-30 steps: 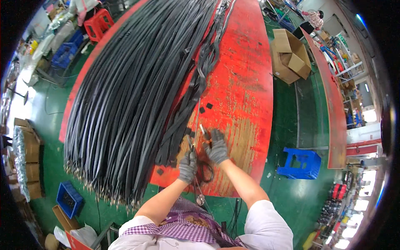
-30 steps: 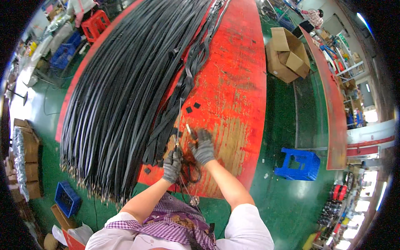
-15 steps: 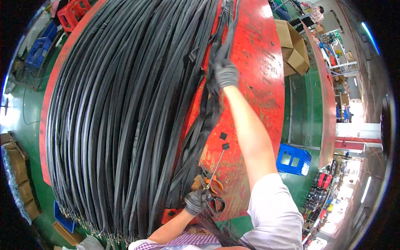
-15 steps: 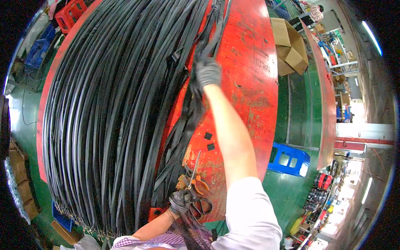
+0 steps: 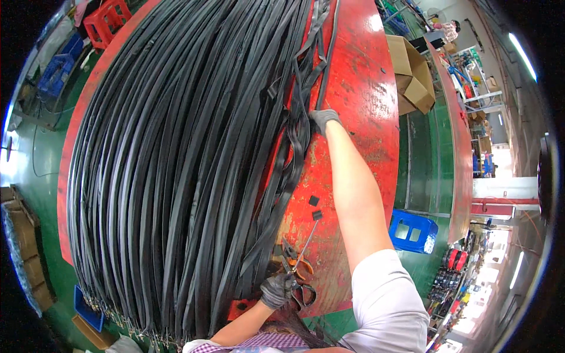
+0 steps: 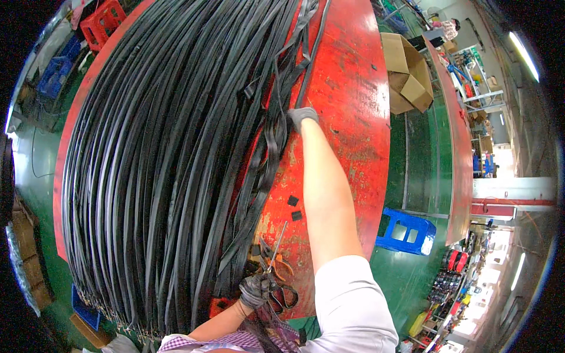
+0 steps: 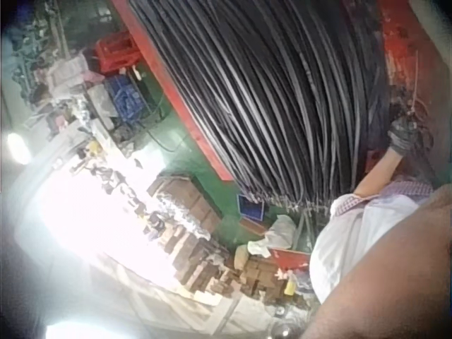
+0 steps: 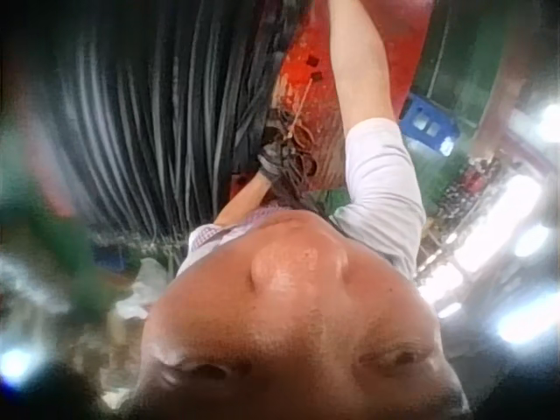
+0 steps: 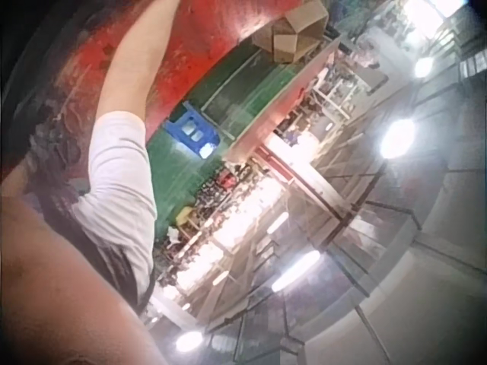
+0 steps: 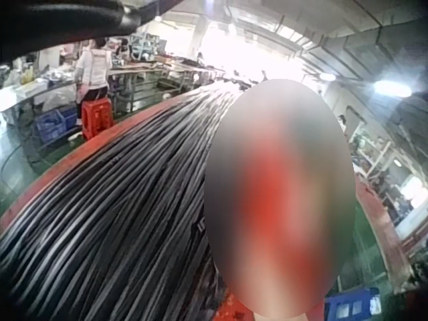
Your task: The person strips the outer insulation from black cables using pliers and cuts the ends with scissors. They repeatedly pull the cable, strip a section, and trim the end, then place the processed cable on a red workbench.
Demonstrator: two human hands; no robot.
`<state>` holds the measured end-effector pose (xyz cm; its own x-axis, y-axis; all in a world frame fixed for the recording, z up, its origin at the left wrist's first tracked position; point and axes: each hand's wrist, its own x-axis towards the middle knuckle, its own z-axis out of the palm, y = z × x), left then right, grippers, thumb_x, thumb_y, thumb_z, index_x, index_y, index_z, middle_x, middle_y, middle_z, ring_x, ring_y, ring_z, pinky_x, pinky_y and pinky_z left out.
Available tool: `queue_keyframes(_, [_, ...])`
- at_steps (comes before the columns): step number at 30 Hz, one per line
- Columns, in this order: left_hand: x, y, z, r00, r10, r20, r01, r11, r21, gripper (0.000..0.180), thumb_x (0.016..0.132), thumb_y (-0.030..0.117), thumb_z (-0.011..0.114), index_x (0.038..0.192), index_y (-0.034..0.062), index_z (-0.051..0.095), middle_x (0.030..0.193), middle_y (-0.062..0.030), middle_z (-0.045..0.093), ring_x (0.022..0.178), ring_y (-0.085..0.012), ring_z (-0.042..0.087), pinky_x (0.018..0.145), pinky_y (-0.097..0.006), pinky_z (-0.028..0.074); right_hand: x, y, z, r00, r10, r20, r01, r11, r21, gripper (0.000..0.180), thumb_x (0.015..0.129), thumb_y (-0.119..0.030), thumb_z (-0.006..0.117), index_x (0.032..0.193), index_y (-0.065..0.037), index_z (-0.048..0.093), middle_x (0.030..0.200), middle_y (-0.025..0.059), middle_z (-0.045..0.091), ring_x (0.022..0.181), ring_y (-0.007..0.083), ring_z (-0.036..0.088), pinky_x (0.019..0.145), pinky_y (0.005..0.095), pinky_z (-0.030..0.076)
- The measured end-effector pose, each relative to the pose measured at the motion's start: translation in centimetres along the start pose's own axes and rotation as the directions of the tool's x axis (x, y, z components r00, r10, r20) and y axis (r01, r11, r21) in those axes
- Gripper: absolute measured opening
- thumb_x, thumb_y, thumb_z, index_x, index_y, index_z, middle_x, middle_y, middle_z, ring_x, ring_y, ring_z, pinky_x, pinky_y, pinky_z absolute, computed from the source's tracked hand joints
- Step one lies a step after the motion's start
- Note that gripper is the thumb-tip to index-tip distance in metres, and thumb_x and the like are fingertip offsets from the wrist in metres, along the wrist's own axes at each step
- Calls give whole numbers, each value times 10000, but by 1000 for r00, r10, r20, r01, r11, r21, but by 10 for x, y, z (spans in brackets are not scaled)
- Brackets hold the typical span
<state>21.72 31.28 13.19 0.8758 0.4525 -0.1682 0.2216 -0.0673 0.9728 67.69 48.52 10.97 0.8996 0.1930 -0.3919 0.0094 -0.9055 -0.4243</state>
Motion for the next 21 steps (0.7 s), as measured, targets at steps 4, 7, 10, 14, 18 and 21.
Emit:
queue_keyframes(4, [0, 0, 3, 997, 33, -73, -29, 998, 53, 144, 773, 185, 471, 716, 77, 547, 585, -66, 544, 517, -246, 533, 464, -335, 402, -6, 49, -55, 985, 19, 170, -154, 538, 829, 208, 754, -251, 557, 723, -49, 518, 555, 87, 477, 485, 221, 495, 465, 370, 435])
queue_keyframes(7, [-1, -1, 6, 998, 11, -55, -13, 999, -36, 215, 811, 231, 426, 718, 79, 546, 582, -61, 543, 514, -248, 534, 458, -339, 401, -23, 96, -99, 983, 3, 181, -173, 316, 933, 168, 804, -220, 509, 710, -91, 458, 480, 16, 387, 384, 149, 400, 373, 300, 383])
queue_keyframes(10, [-1, 2, 7, 997, 10, -70, -16, 997, -73, 310, 849, 322, 354, 783, 73, 527, 574, -51, 540, 511, -240, 536, 458, -330, 408, -40, 129, -119, 975, 122, 184, -220, 601, 769, 157, 824, -239, 487, 766, -93, 481, 494, -12, 404, 392, 124, 411, 397, 303, 433])
queue_keyframes(14, [-3, 9, 8, 992, 75, -106, -68, 995, 70, 291, 861, 292, 345, 893, 45, 495, 588, -52, 538, 487, -228, 532, 447, -327, 418, -61, 174, -98, 958, 172, 230, -281, 729, 624, 182, 807, -268, 507, 793, -86, 495, 574, 23, 489, 438, 145, 469, 436, 341, 483])
queue_keyframes(18, [-9, 4, 16, 960, 158, -230, -88, 954, 288, 277, 850, 284, 362, 913, 58, 510, 550, -96, 518, 486, -278, 526, 444, -360, 414, -91, 223, -76, 993, 100, 68, -120, 844, 522, 250, 761, -279, 559, 789, -32, 532, 570, 76, 511, 439, 181, 501, 396, 330, 449])
queue_keyframes(21, [-11, -7, 25, 946, 180, -271, -47, 900, 433, 283, 835, 280, 373, 925, 36, 485, 524, -134, 487, 476, -305, 514, 435, -408, 393, -135, 254, -71, 997, -67, -22, 69, 996, 65, 275, 725, -256, 584, 828, -3, 556, 676, 140, 580, 588, 217, 571, 521, 332, 443])
